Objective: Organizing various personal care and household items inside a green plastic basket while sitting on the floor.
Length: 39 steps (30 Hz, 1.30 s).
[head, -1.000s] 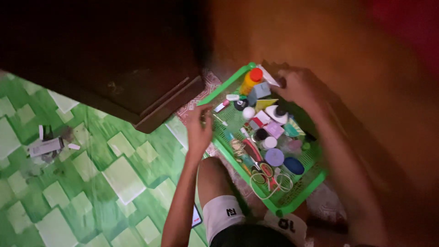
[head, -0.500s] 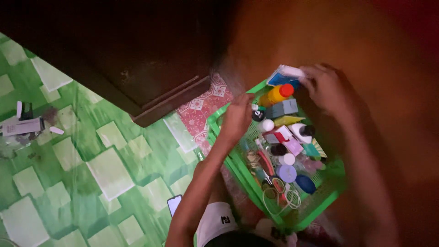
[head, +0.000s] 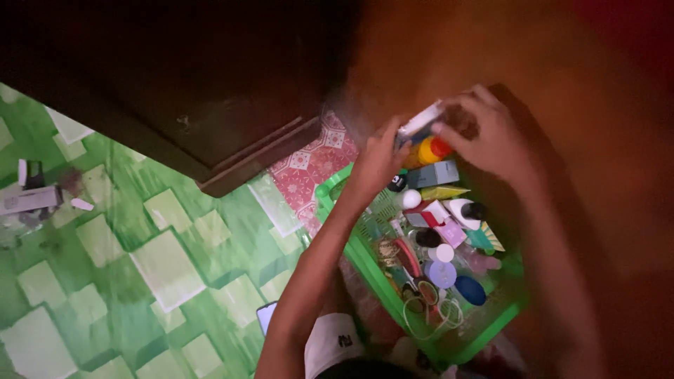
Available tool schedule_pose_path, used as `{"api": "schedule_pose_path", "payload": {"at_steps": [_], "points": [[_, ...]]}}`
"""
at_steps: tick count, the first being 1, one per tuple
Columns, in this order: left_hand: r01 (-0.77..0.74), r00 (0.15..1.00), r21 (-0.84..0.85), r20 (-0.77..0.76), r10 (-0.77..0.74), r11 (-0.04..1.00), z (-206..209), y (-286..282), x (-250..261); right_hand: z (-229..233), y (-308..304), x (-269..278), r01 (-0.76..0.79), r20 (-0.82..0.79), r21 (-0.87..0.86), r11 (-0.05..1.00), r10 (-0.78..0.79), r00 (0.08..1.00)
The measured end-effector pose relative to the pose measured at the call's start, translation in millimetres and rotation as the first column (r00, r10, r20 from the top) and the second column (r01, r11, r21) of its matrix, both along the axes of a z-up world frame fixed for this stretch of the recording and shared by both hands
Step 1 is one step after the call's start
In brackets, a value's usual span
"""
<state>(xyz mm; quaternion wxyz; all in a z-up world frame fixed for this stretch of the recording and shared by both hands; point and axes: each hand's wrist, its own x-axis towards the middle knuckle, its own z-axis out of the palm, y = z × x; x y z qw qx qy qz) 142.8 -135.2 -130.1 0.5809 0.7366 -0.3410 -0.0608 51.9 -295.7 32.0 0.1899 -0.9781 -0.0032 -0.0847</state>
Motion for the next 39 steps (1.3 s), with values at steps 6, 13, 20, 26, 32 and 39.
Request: {"api": "schedule_pose_path", "payload": {"at_steps": [6,13,20,26,32,39], "points": [[0.099,0.973,0.086,0.202,-0.115,0.991,20.7,8.9,0.3,-34.7,3.6,-14.3,0.0,-0.089,-0.05,0.999,-0.004,0.996],[0.04,0.949,0.184,0.302,-0.095,0.982,12.4,6.5,1.9,-22.4,13.9,-15.8,0.05,-0.054,-0.077,0.996,-0.055,0.997],[-0.065,0.909,0.264,0.414,-0.052,0.962,8.5,11.8,-0.6,-30.0,7.9,-25.1,0.091,-0.012,-0.035,0.995,-0.092,0.996],[-0.073,0.947,0.096,0.319,0.039,0.993,20.4,55.1,-3.0,-3.4,20.5,-46.0,0.101,0.043,-0.069,0.993,-0.098,0.994],[-0.085,0.944,0.219,0.33,0.008,0.972,19.7,88.7,-43.1,7.8,39.9,-75.0,0.104,0.158,-0.075,0.992,-0.091,0.983],[-0.238,0.721,0.519,0.661,-0.209,0.821,-22.5,42.1,-53.1,2.4,63.4,-119.9,0.127,0.245,0.067,0.99,-0.14,0.959]]}}
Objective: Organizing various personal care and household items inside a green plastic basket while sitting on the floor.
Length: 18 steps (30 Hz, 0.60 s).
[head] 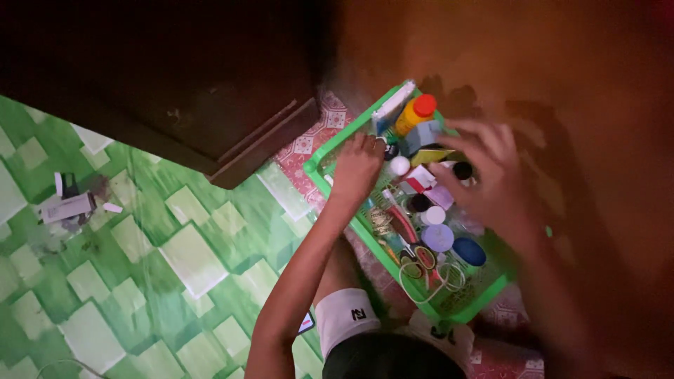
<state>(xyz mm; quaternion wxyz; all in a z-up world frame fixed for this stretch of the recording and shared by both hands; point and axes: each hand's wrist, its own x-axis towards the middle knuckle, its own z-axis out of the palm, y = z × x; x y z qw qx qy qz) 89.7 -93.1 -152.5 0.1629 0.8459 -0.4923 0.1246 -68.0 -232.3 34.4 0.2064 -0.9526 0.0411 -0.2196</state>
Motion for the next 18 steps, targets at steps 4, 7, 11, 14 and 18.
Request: {"api": "schedule_pose_path", "payload": {"at_steps": [4,7,11,14,18], "points": [[0.001,1.0,0.142,0.004,-0.002,0.99,2.9,-3.9,2.2,-4.3,-11.1,-25.2,0.02,0.005,0.013,1.0,-0.02,1.0],[-0.036,0.977,0.032,0.212,0.028,0.999,0.8,0.5,-3.0,-14.7,-25.9,-37.1,0.051,-0.003,0.027,0.998,-0.051,0.999],[-0.132,0.986,0.164,0.127,0.112,0.978,23.0,2.9,-11.4,-19.9,-33.3,-46.8,0.085,-0.004,0.047,0.995,-0.085,0.996],[-0.034,0.999,0.113,0.007,0.033,0.993,22.7,-6.1,-7.4,-25.7,-34.0,-53.8,0.088,0.002,0.073,0.993,-0.089,0.996],[0.085,0.996,0.039,-0.03,-0.084,0.996,-1.9,-20.6,3.4,-28.6,-38.9,-65.6,0.104,0.02,0.108,0.989,-0.106,0.994]]}}
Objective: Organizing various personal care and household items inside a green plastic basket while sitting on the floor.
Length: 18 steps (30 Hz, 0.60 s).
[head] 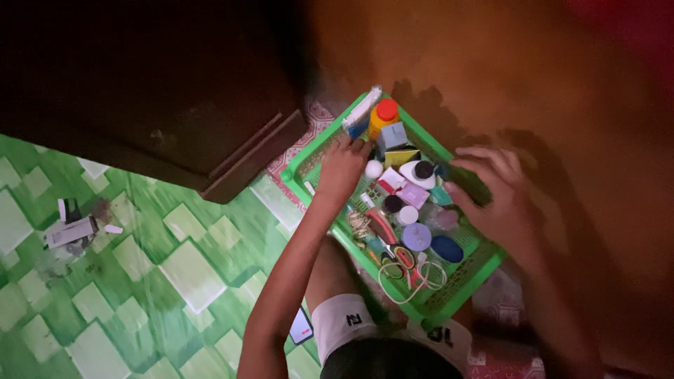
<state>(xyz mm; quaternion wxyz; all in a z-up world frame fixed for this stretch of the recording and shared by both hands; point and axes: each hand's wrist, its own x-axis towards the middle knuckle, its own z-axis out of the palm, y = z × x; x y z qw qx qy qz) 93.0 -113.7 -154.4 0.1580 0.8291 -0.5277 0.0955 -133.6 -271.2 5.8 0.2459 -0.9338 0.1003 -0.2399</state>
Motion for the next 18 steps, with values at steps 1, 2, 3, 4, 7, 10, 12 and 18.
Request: {"api": "schedule_pose_path", "payload": {"at_steps": [1,2,3,4,7,10,12,18], "points": [[0.001,1.0,-0.001,0.004,-0.001,1.0,0.5,0.4,0.4,-1.2,-4.0,-3.1,0.001,0.004,-0.001,1.0,-0.001,1.0],[0.022,0.999,-0.039,0.047,-0.021,0.999,0.2,2.1,0.2,-3.0,-6.9,-6.4,0.009,-0.001,-0.002,1.0,-0.009,1.0],[0.046,0.995,-0.076,0.09,-0.039,0.996,-0.4,3.8,0.3,-5.0,-9.9,-9.4,0.017,-0.005,-0.002,1.0,-0.017,1.0],[0.046,0.995,-0.071,0.089,-0.04,0.996,2.1,2.0,0.1,-5.0,-10.7,-9.6,0.018,-0.006,0.002,1.0,-0.018,1.0],[-0.044,0.999,-0.001,-0.005,0.044,0.999,7.9,1.4,-2.1,-6.9,-9.9,-11.8,0.02,-0.021,0.016,1.0,-0.019,1.0],[-0.019,0.997,0.005,0.078,0.019,1.0,14.6,7.5,2.2,-6.5,-5.3,-11.8,0.001,0.001,0.035,0.999,-0.001,1.0],[0.009,1.0,0.049,0.023,-0.01,0.999,15.1,15.1,5.7,-3.2,-0.9,-11.7,-0.021,0.019,0.032,0.999,0.02,1.0],[-0.156,0.923,-0.013,-0.358,0.141,0.988,65.3,55.5,1.3,1.3,5.3,-8.4,-0.053,0.069,0.037,0.998,0.05,0.996]]}}
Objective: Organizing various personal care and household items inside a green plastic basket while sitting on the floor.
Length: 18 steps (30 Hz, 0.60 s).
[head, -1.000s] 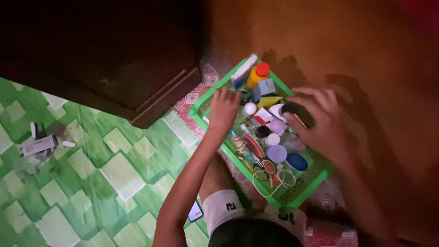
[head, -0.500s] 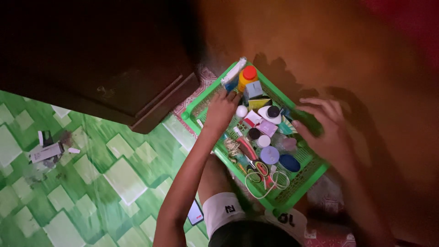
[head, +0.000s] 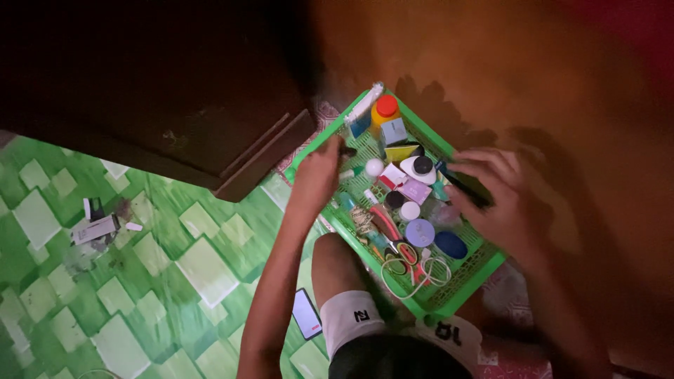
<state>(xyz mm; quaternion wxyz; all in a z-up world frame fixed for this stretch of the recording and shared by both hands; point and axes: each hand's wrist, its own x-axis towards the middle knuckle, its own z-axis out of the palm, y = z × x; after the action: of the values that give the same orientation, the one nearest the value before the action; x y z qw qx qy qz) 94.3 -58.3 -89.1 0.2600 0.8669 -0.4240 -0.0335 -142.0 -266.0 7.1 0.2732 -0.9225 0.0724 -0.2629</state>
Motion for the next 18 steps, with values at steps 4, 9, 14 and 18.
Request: {"api": "schedule_pose_path", "payload": {"at_steps": [4,9,14,18], "points": [[0.007,0.985,-0.293,-0.165,-0.058,0.956,42.5,16.0,-7.8,9.3,9.5,9.9,-0.01,0.013,0.031,0.999,0.009,1.0],[-0.063,0.773,-0.604,-0.533,-0.344,0.794,88.0,12.0,-39.3,45.9,26.2,32.8,-0.091,0.007,0.097,0.991,0.091,0.996],[0.082,0.873,-0.654,-0.316,-0.371,0.752,129.9,-32.3,-52.2,28.9,10.0,59.4,-0.202,0.052,0.368,0.908,0.197,0.979],[-0.002,0.922,-0.696,-0.279,-0.267,0.718,131.3,-50.2,-42.1,-5.0,-16.3,83.9,-0.187,0.127,0.71,0.679,0.137,0.982]]}}
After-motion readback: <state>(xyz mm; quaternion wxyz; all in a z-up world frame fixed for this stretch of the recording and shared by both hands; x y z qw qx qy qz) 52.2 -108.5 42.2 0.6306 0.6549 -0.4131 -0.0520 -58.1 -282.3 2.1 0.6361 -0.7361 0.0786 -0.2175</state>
